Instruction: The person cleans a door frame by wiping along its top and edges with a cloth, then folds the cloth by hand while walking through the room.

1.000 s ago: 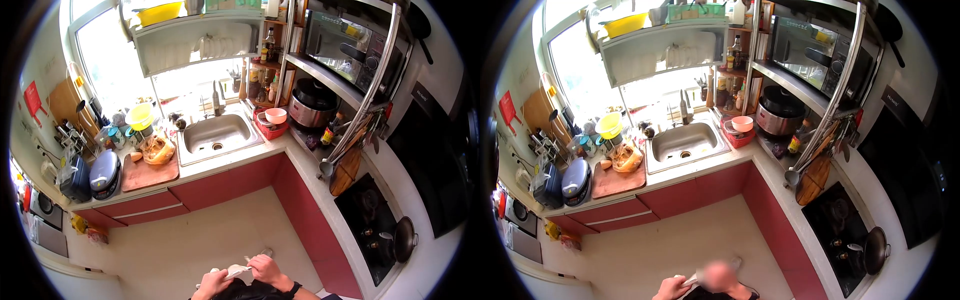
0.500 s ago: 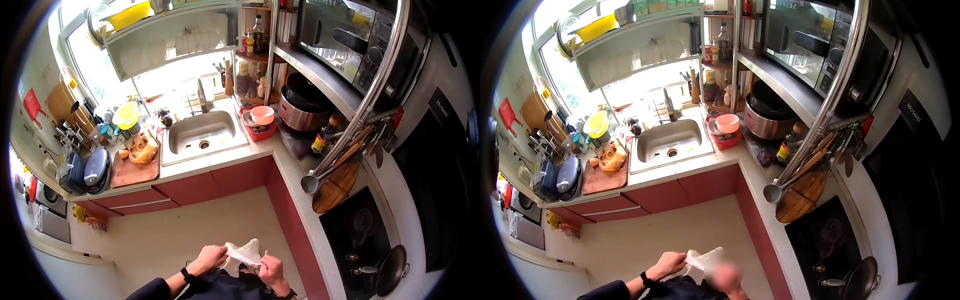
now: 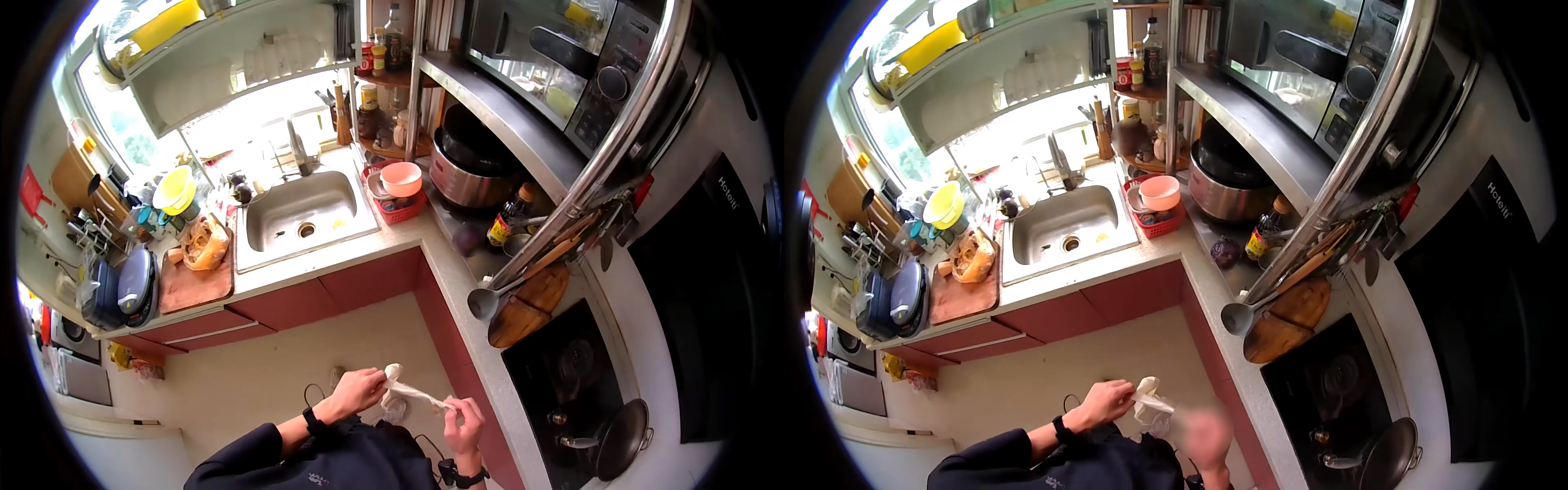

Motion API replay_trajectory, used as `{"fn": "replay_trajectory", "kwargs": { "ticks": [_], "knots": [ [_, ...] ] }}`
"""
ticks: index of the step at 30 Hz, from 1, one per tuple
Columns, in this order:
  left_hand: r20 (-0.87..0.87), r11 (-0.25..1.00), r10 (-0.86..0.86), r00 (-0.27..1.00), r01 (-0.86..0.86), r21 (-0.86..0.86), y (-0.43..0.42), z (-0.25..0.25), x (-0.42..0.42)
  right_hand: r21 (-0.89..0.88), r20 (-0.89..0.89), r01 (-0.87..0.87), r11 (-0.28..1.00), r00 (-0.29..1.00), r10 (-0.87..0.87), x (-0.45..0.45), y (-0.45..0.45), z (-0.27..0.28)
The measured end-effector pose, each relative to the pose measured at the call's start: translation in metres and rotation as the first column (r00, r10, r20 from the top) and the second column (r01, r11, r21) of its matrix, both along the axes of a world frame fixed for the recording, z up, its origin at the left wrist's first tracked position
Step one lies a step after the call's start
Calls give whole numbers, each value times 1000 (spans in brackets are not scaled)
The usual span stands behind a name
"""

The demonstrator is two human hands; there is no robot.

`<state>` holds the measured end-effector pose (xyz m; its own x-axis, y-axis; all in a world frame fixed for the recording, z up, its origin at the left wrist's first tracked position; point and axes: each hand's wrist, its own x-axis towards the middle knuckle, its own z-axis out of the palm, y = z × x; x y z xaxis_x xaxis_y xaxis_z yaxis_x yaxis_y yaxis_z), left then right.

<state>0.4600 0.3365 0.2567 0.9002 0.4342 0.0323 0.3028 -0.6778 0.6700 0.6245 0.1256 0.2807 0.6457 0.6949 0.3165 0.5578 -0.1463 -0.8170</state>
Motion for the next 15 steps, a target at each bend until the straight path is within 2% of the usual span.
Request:
{"fn": "replay_trajectory", "kwargs": {
  "ticks": [4,10,11,12,15],
  "knots": [
    [71,999,-39,997,40,-10,32,-4,18,-55,46,101,993,994,-99,-9,21,0],
    [99,943,-306,947,316,-107,109,-19,34,-132,89,285,949,957,-275,-42,82,10],
    [92,925,-356,930,365,-106,129,-19,37,-213,0,369,905,926,-377,-54,97,12],
    [79,906,-403,912,410,-109,146,-21,35,-229,2,399,888,912,-410,-65,111,11],
    [75,905,-394,916,401,-144,207,-37,26,-294,38,460,838,882,-470,-90,163,10]
  ]
}}
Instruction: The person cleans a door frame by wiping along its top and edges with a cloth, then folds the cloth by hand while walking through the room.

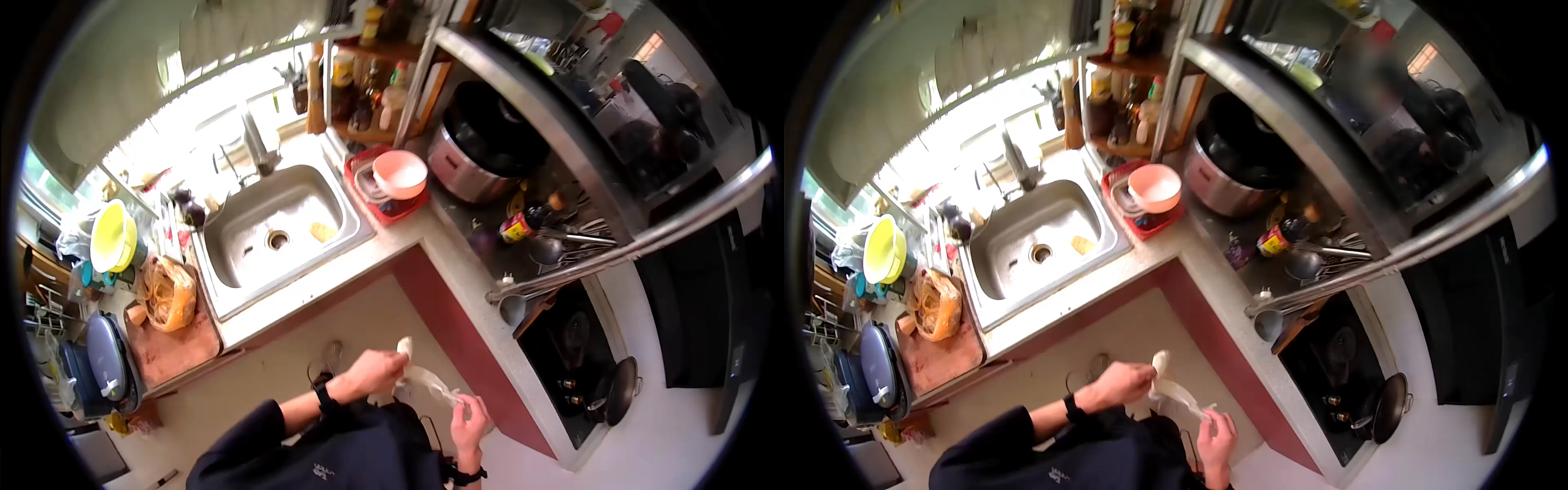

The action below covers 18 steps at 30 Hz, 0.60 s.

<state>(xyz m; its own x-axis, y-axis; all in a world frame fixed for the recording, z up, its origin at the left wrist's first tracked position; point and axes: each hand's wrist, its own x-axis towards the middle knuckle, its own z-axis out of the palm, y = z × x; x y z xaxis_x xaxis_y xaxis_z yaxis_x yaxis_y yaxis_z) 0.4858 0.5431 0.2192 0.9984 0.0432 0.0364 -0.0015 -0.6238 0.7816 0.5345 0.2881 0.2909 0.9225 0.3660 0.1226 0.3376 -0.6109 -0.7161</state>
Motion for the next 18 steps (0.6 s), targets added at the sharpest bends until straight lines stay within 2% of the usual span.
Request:
{"fn": "replay_trajectory", "kwargs": {
  "ticks": [2,5,8,11,15,16,18],
  "knots": [
    [15,995,64,998,-63,-72,41,2,-10,-63,26,-2,998,1000,4,-11,38,4],
    [-22,989,117,993,-119,-86,94,-10,-24,-85,-34,-27,996,999,24,-25,74,0],
    [-20,984,126,992,-128,-121,126,-16,-30,-129,-19,-58,990,998,56,-32,102,1],
    [-90,986,86,992,-97,-135,143,-14,-33,-170,-11,-86,982,996,86,-35,118,5],
    [-102,984,37,994,-54,-172,144,-18,-28,-182,16,-5,983,1000,8,-40,119,10],
    [-93,977,4,996,-24,-210,143,-16,-24,-195,26,23,980,999,-18,-43,115,11],
    [76,981,-11,997,25,-193,131,-22,-18,-217,41,79,973,997,-72,-53,105,15]
  ]
}}
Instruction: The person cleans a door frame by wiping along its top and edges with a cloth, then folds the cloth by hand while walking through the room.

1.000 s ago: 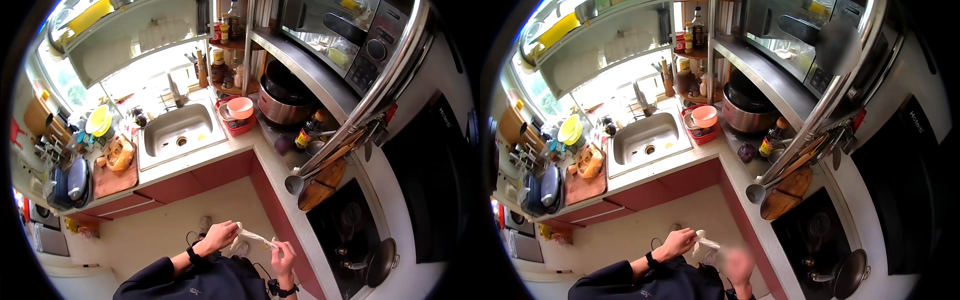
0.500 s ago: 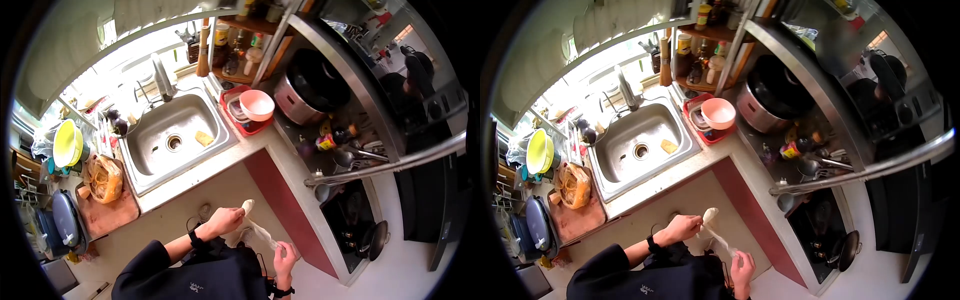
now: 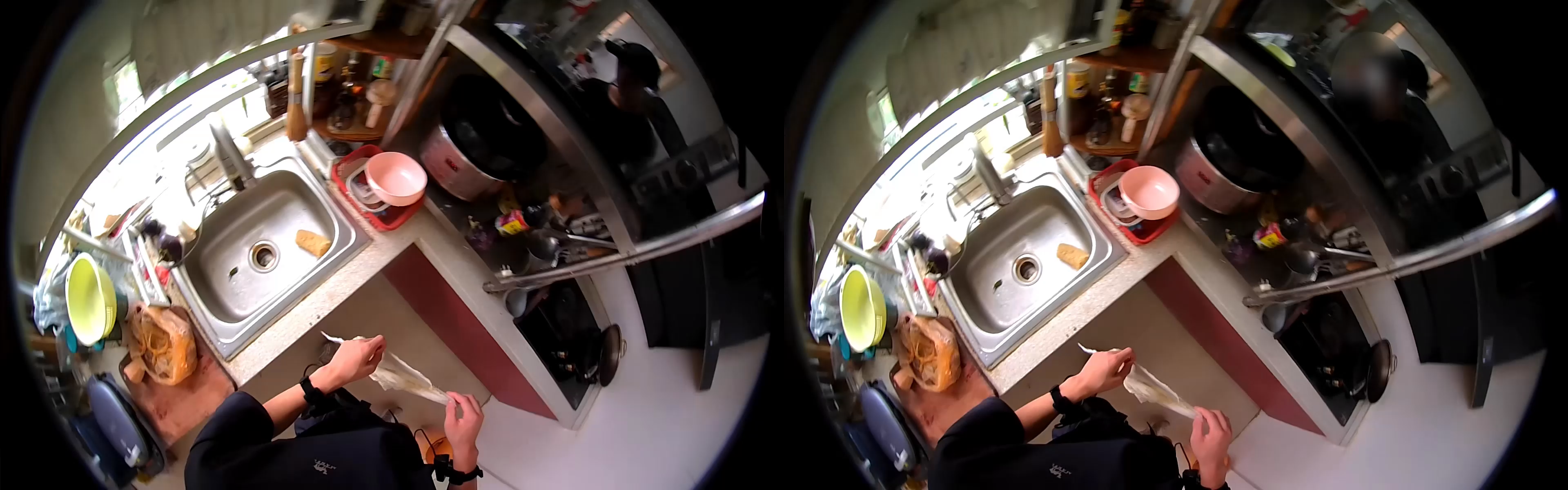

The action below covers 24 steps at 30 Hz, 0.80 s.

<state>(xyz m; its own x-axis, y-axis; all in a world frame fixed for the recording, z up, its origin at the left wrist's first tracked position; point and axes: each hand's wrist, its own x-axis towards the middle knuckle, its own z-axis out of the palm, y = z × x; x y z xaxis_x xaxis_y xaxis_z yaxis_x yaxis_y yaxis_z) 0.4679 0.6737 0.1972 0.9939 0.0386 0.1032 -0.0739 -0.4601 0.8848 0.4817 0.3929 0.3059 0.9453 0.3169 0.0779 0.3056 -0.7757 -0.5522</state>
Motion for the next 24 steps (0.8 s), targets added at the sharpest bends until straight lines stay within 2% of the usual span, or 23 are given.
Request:
{"fn": "replay_trajectory", "kwargs": {
  "ticks": [1,5,6,11,13,14,17,20,24],
  "knots": [
    [88,1000,-20,996,19,10,-7,-3,5,-6,9,33,999,999,-33,-7,-5,4],
    [140,974,-228,964,224,41,-46,-8,34,-1,47,222,975,974,-222,-42,-35,17],
    [82,956,-290,954,284,69,-59,-9,37,37,56,273,961,960,-274,-56,-49,13],
    [39,878,-471,881,464,118,-134,29,50,161,138,512,844,835,-533,-126,-103,-4],
    [-7,834,-534,845,529,159,-170,48,45,197,177,560,805,787,-591,-148,-124,-5],
    [-16,802,-559,829,545,243,-188,35,42,215,189,584,783,761,-620,-157,-135,-6],
    [2,718,-670,742,647,257,-238,27,23,294,187,629,719,700,-689,-186,-179,-12],
    [-83,662,-710,699,703,262,-293,36,-7,340,168,638,691,682,-712,-220,-233,-18],
    [-145,683,-680,719,693,231,-381,27,-55,355,196,626,694,676,-711,-269,-324,-29]
  ]
}}
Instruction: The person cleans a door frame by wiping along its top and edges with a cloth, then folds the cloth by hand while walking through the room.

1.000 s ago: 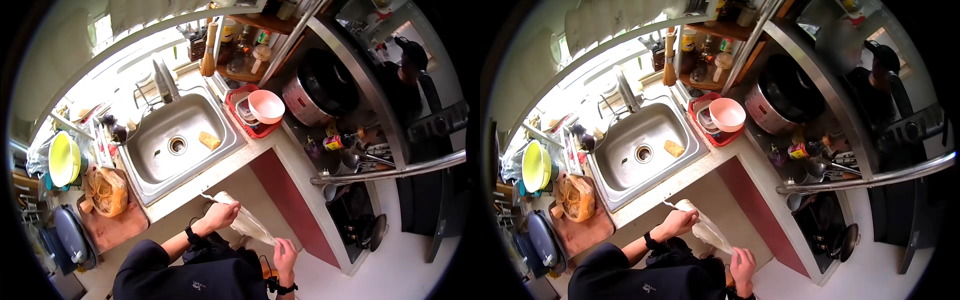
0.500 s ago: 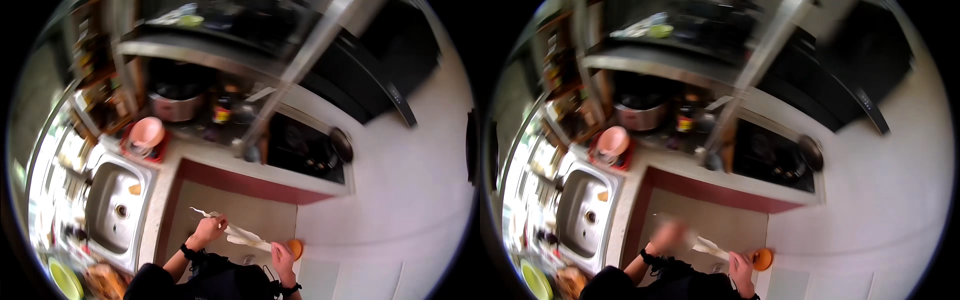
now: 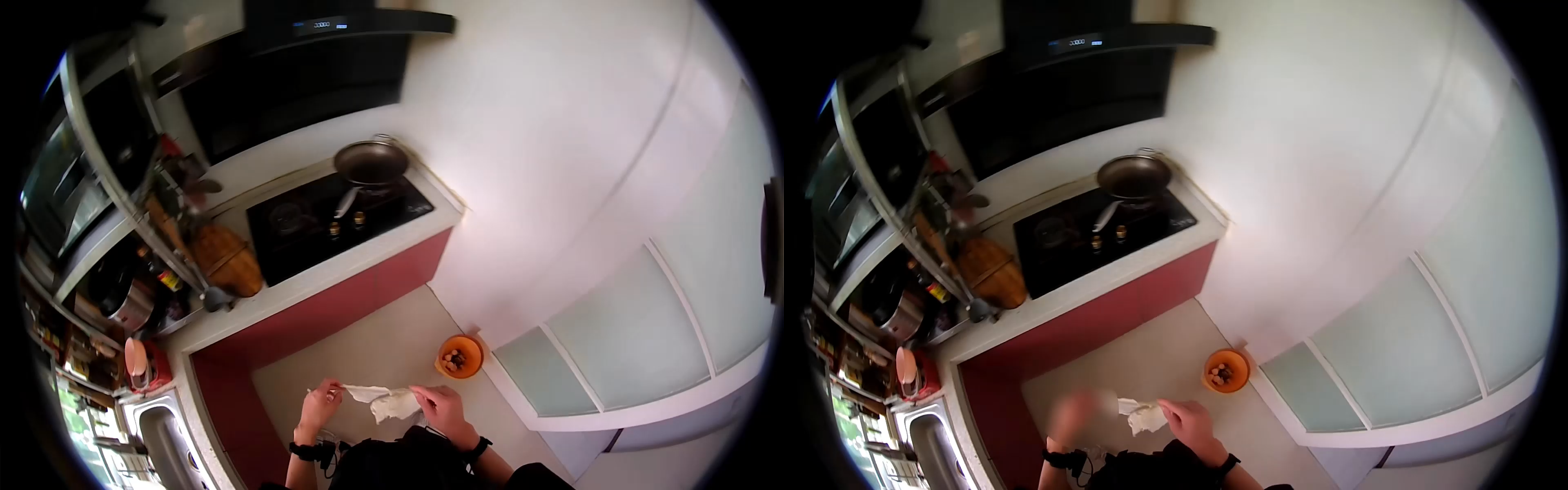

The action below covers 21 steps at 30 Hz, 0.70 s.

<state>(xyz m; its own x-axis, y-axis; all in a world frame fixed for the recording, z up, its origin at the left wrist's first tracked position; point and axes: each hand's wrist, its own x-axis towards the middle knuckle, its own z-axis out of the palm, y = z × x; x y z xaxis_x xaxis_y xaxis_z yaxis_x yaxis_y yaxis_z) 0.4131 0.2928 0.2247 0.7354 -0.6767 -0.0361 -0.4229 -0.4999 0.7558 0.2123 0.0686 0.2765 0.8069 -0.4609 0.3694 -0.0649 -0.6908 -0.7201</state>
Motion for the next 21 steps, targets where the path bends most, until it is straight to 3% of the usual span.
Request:
{"fn": "replay_trajectory", "kwargs": {
  "ticks": [4,8,11,14,17,20,21],
  "knots": [
    [48,994,-48,998,52,-95,-95,17,-52,37,-38,84,996,996,-82,-58,-84,1],
    [64,969,-173,983,182,-170,-186,43,-79,263,-24,278,924,959,-281,-111,-148,-1],
    [223,948,-251,942,286,-142,-240,46,-96,90,3,413,906,910,-415,-143,-181,-4],
    [119,912,-363,924,379,-160,-289,60,-113,91,97,551,830,824,-558,-170,-195,-5],
    [-152,862,-481,863,435,-260,-328,44,-120,244,51,671,701,713,-700,-194,-194,-18],
    [-10,793,-584,812,567,-221,-368,69,-134,363,-19,737,570,617,-786,-208,-194,-14],
    [-70,774,-612,788,579,-256,-378,62,-135,311,9,773,553,580,-815,-209,-196,-12]
  ]
}}
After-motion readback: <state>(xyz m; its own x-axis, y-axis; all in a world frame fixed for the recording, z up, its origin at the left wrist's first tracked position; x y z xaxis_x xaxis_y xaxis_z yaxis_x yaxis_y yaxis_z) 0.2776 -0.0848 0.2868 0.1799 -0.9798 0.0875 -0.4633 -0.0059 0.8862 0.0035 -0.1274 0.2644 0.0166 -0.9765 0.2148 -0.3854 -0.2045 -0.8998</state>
